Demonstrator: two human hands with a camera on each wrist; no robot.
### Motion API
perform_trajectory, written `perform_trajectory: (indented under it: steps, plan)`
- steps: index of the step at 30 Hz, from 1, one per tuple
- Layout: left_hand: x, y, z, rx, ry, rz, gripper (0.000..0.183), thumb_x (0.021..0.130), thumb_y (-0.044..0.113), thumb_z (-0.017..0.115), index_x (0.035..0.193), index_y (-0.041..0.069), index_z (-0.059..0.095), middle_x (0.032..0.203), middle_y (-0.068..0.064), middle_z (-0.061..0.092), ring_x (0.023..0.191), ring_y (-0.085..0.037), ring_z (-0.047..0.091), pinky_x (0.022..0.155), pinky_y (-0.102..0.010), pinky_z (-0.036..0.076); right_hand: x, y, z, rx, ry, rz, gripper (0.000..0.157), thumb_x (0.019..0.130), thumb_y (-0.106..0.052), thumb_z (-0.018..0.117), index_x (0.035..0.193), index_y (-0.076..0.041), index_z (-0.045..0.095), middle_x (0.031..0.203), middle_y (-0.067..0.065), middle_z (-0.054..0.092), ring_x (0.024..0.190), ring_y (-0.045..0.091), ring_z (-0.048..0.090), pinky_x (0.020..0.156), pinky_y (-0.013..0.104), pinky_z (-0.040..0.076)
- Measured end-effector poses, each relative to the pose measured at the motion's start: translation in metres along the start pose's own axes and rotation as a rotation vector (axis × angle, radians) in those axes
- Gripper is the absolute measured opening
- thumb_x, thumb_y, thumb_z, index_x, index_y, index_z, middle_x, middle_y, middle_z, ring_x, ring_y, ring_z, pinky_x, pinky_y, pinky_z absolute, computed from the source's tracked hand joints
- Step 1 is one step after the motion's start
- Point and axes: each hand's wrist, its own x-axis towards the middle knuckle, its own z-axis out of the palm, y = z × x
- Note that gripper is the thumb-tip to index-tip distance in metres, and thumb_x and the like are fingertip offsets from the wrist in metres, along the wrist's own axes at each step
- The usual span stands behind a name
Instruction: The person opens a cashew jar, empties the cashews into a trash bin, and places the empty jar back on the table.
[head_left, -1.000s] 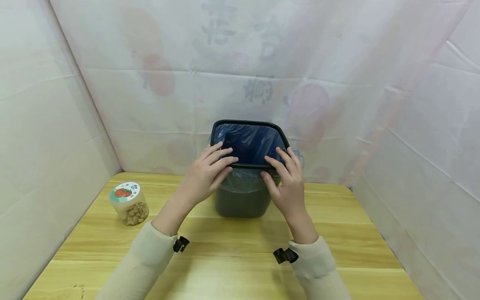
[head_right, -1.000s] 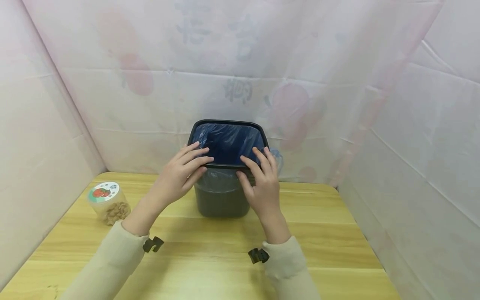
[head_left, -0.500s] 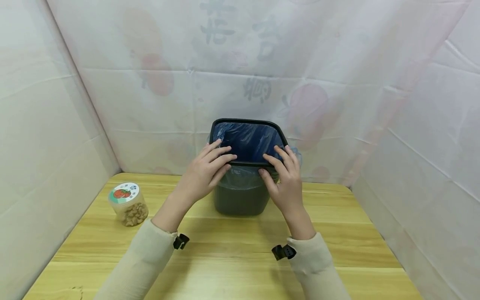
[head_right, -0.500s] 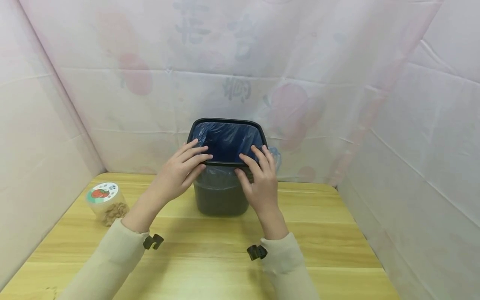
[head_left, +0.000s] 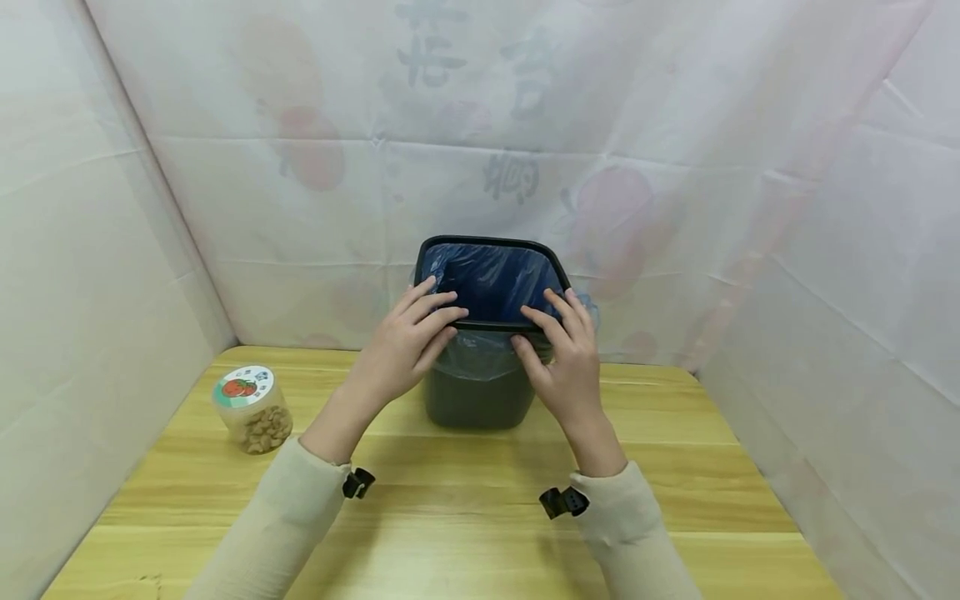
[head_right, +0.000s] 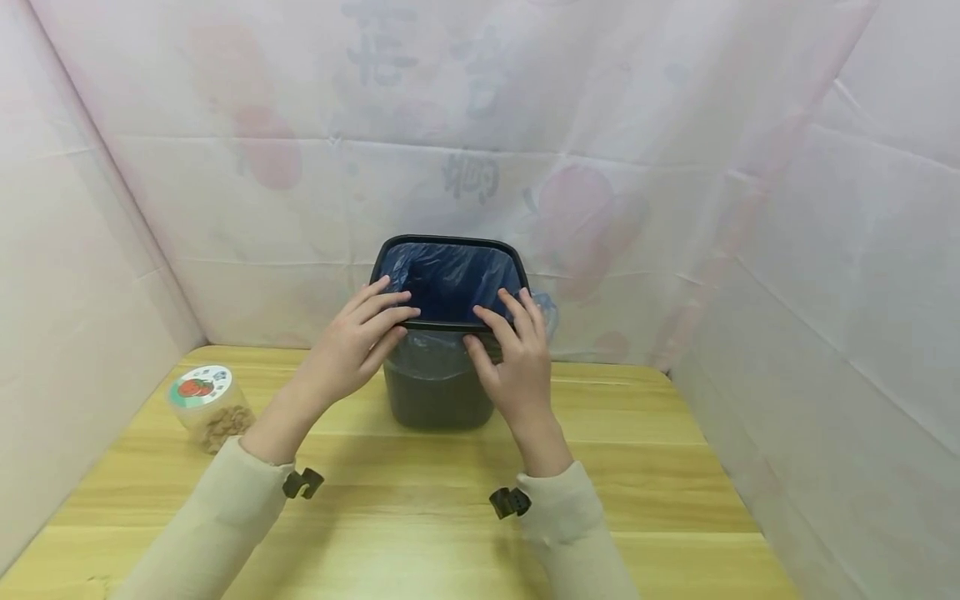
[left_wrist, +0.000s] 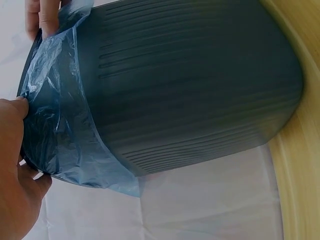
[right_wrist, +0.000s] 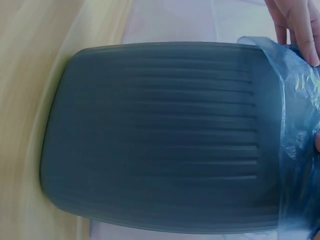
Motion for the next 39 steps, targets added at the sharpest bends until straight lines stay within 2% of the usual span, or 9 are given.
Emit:
perform_trajectory:
  steps: [5, 9, 18, 21, 24, 27, 30, 34, 39]
  plan:
    - [0.000, 0.000, -0.001, 0.005, -0.003, 0.004, 0.031, 0.101, 0.021, 0.061, 0.131, 0.015, 0.066, 0.141, -0.012, 0.057, 0.145, -0.034, 0.036, 0.117, -0.055, 0.029, 0.000, -0.005, -0.003, -0.012, -0.015, 0.024, 0.041, 0.088, -0.029, 0.074, 0.125, -0.011, 0.069, 0.144, 0.021, 0.052, 0.142, 0.046, 0.035, 0.115, 0.063, 0.026]
    - [0.000, 0.004, -0.005, 0.002, -0.003, -0.013, 0.038, 0.099, 0.026, 0.064, 0.136, 0.018, 0.062, 0.146, -0.012, 0.052, 0.145, -0.035, 0.035, 0.117, -0.050, 0.031, -0.002, -0.010, -0.007, -0.031, -0.020, 0.008, 0.042, 0.090, -0.034, 0.071, 0.125, -0.011, 0.069, 0.145, 0.021, 0.052, 0.142, 0.045, 0.035, 0.115, 0.064, 0.025]
    - [-0.018, 0.014, -0.032, 0.002, 0.037, -0.039, 0.047, 0.093, 0.027, 0.072, 0.138, 0.019, 0.060, 0.147, -0.012, 0.051, 0.144, -0.037, 0.035, 0.115, -0.053, 0.033, -0.006, -0.028, -0.008, 0.009, 0.039, -0.087, 0.044, 0.095, -0.045, 0.063, 0.123, -0.012, 0.071, 0.143, 0.019, 0.054, 0.142, 0.042, 0.037, 0.112, 0.069, 0.025]
    - [-0.030, 0.014, -0.044, 0.013, 0.031, -0.066, 0.047, 0.092, 0.026, 0.072, 0.138, 0.019, 0.061, 0.145, -0.012, 0.052, 0.144, -0.035, 0.037, 0.115, -0.053, 0.033, -0.009, -0.038, -0.004, 0.060, 0.078, -0.148, 0.040, 0.096, -0.041, 0.064, 0.118, -0.010, 0.073, 0.139, 0.019, 0.058, 0.140, 0.040, 0.042, 0.113, 0.066, 0.027]
    - [-0.045, 0.013, -0.057, 0.033, 0.022, -0.104, 0.047, 0.092, 0.025, 0.071, 0.137, 0.018, 0.061, 0.145, -0.011, 0.053, 0.143, -0.033, 0.038, 0.114, -0.054, 0.034, -0.010, -0.050, 0.003, 0.121, 0.137, -0.242, 0.029, 0.094, -0.031, 0.067, 0.109, -0.007, 0.075, 0.130, 0.020, 0.064, 0.132, 0.039, 0.051, 0.112, 0.061, 0.033]
    - [-0.064, 0.009, -0.068, 0.059, 0.031, -0.147, 0.048, 0.091, 0.024, 0.071, 0.137, 0.018, 0.061, 0.145, -0.009, 0.053, 0.140, -0.033, 0.041, 0.109, -0.056, 0.039, -0.012, -0.063, 0.012, 0.166, 0.203, -0.341, 0.019, 0.092, -0.021, 0.069, 0.100, -0.005, 0.076, 0.119, 0.020, 0.068, 0.119, 0.041, 0.061, 0.106, 0.055, 0.043]
    - [-0.079, 0.003, -0.077, 0.083, 0.055, -0.179, 0.049, 0.089, 0.023, 0.073, 0.137, 0.019, 0.062, 0.143, -0.009, 0.054, 0.136, -0.034, 0.045, 0.103, -0.058, 0.044, -0.014, -0.074, 0.023, 0.195, 0.233, -0.396, 0.017, 0.092, -0.019, 0.068, 0.096, -0.005, 0.075, 0.113, 0.020, 0.069, 0.108, 0.041, 0.064, 0.099, 0.047, 0.051]
    - [-0.097, -0.003, -0.086, 0.119, 0.081, -0.210, 0.047, 0.088, 0.023, 0.073, 0.134, 0.020, 0.064, 0.139, -0.010, 0.058, 0.131, -0.036, 0.050, 0.097, -0.059, 0.046, -0.020, -0.085, 0.039, 0.233, 0.190, -0.413, 0.019, 0.095, -0.022, 0.064, 0.096, -0.005, 0.075, 0.111, 0.018, 0.069, 0.104, 0.036, 0.065, 0.095, 0.040, 0.053]
    - [-0.119, -0.014, -0.099, 0.188, 0.081, -0.235, 0.044, 0.088, 0.025, 0.072, 0.131, 0.017, 0.066, 0.133, -0.015, 0.061, 0.123, -0.039, 0.054, 0.088, -0.057, 0.049, -0.034, -0.098, 0.064, 0.296, 0.056, -0.405, 0.018, 0.092, -0.020, 0.066, 0.102, -0.008, 0.074, 0.114, 0.014, 0.068, 0.105, 0.028, 0.065, 0.092, 0.036, 0.054]
